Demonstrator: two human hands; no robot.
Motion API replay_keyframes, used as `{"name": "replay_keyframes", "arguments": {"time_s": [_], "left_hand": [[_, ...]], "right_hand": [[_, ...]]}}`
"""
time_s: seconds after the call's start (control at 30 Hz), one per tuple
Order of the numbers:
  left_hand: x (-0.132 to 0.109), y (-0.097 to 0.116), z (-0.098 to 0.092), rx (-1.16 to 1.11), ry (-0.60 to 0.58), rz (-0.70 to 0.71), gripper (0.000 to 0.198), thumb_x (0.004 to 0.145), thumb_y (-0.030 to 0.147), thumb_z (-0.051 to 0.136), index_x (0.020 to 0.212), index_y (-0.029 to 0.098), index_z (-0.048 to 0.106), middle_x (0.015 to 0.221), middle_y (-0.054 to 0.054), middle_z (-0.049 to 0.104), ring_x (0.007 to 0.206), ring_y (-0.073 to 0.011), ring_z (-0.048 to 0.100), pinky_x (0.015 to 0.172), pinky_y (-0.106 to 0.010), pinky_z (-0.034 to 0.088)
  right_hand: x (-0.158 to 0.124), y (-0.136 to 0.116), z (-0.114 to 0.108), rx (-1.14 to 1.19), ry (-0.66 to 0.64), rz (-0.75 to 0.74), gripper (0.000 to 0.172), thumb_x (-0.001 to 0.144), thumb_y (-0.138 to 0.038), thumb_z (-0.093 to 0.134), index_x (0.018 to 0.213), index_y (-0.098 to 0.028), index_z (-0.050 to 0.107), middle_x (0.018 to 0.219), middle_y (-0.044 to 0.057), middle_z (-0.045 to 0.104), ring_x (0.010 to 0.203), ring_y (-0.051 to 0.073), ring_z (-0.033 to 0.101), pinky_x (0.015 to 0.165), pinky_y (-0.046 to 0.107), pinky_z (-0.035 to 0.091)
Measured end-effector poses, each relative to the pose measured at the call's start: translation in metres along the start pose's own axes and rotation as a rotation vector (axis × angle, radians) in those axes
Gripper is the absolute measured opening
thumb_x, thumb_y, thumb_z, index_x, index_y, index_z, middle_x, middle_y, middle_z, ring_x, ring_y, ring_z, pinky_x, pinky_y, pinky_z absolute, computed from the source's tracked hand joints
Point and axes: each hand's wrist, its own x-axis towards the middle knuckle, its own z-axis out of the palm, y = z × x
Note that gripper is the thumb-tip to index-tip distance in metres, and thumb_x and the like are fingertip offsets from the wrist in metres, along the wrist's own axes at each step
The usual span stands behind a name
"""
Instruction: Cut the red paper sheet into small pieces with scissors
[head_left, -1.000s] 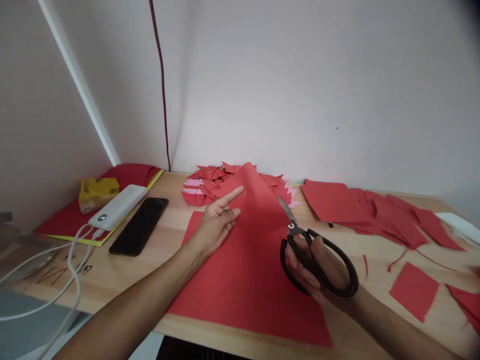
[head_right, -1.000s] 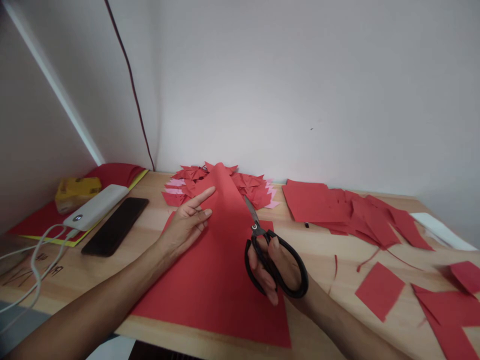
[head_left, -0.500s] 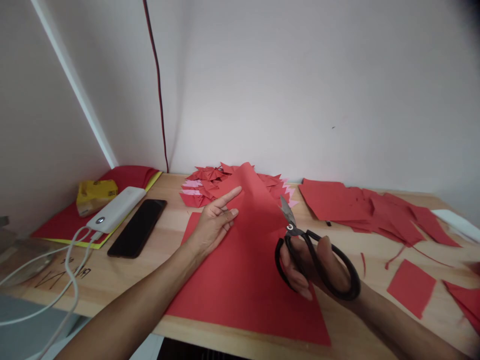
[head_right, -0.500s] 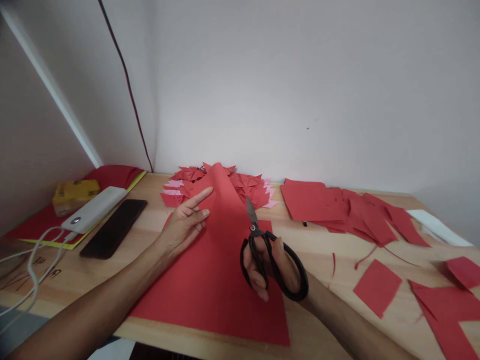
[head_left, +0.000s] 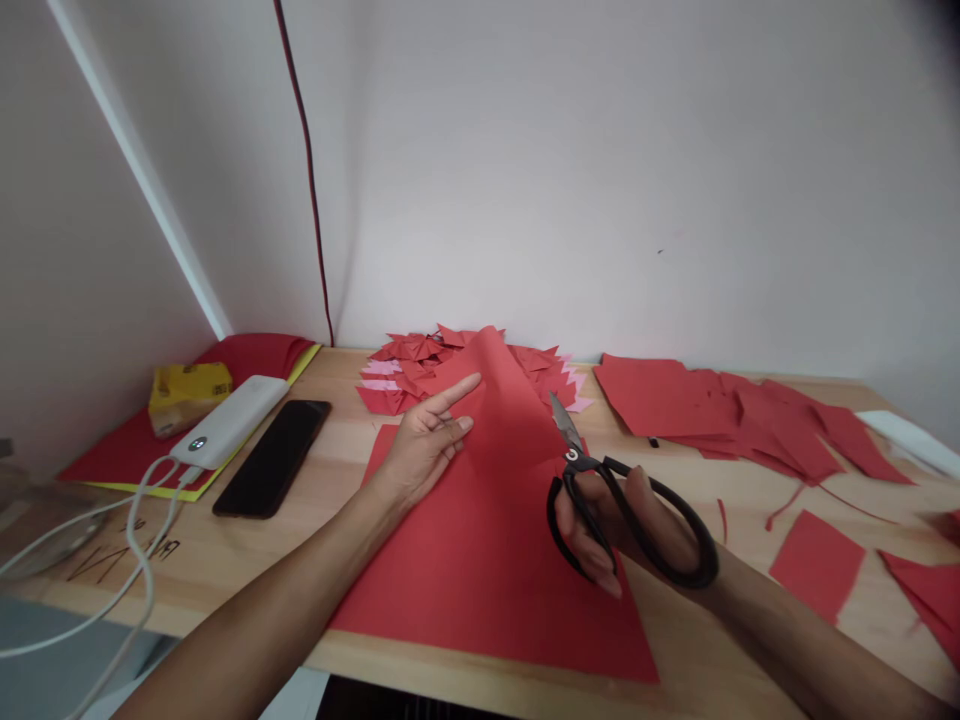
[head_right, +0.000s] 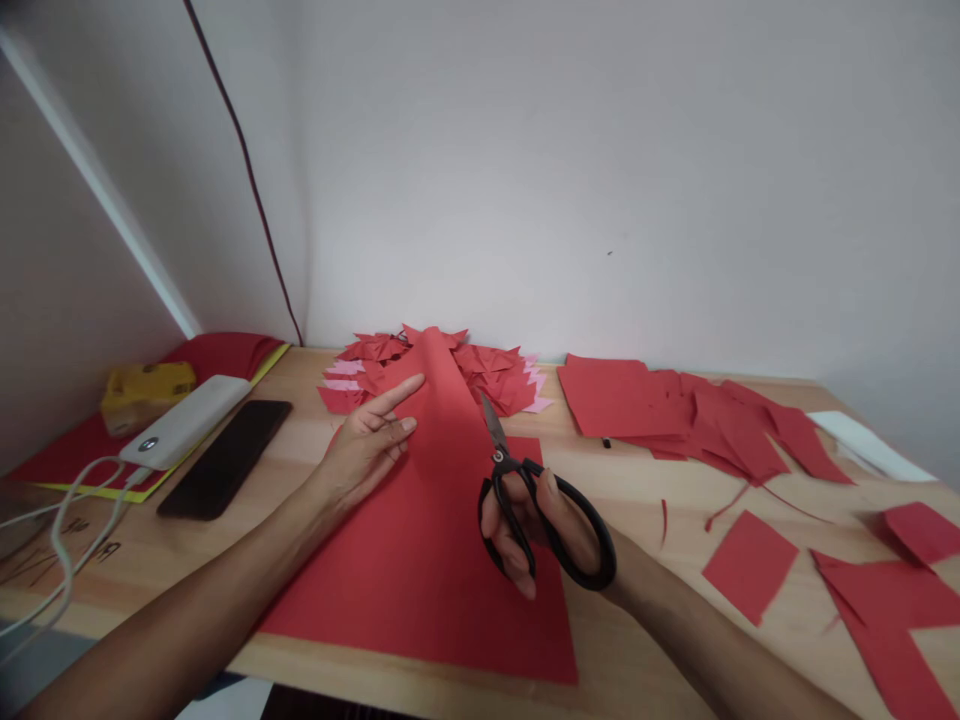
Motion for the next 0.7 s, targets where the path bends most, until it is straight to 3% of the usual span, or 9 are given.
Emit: {"name": "replay_keyframes", "arguments": {"time_s": [0.13,0.5,0.7], "left_hand": [[0.0026,-0.0007,-0.005,0.045,-0.01,0.001,0.055,0.069,0.016,0.079,0.123,0.021,0.067,0.049,0.007,0.047,0.047,-0.0043,0.035,0.051,-0.018,0.031],[0.0045,0.0031,-0.0085,0.2,-0.019,0.086,0.055,0.072,0.022,0.079,0.125,0.019,0.066,0.046,0.008,0.041,0.046,-0.0045,0.028,0.048,-0.019,0.022],[0.0048,0.0015,-0.007,0.147,-0.02,0.052,0.055,0.07,0.021,0.08,0.124,0.017,0.067,0.048,0.008,0.043,0.047,-0.0045,0.033,0.051,-0.019,0.03]], "right_hand": [[-0.001,-0.0012,0.0005,-0.029,0.001,-0.005,0.075,0.087,-0.077,0.024,0.09,-0.012,0.06,0.057,-0.002,0.05,0.039,0.009,0.047,0.042,0.022,0.036],[-0.0003,0.0041,-0.0027,-0.052,0.008,-0.026,0.072,0.088,-0.076,0.026,0.09,-0.012,0.059,0.057,-0.002,0.05,0.039,0.009,0.047,0.042,0.021,0.036],[-0.0026,0.0006,-0.003,0.033,-0.02,-0.003,0.075,0.087,-0.077,0.023,0.089,-0.012,0.06,0.055,-0.002,0.048,0.038,0.008,0.045,0.042,0.022,0.034]]}}
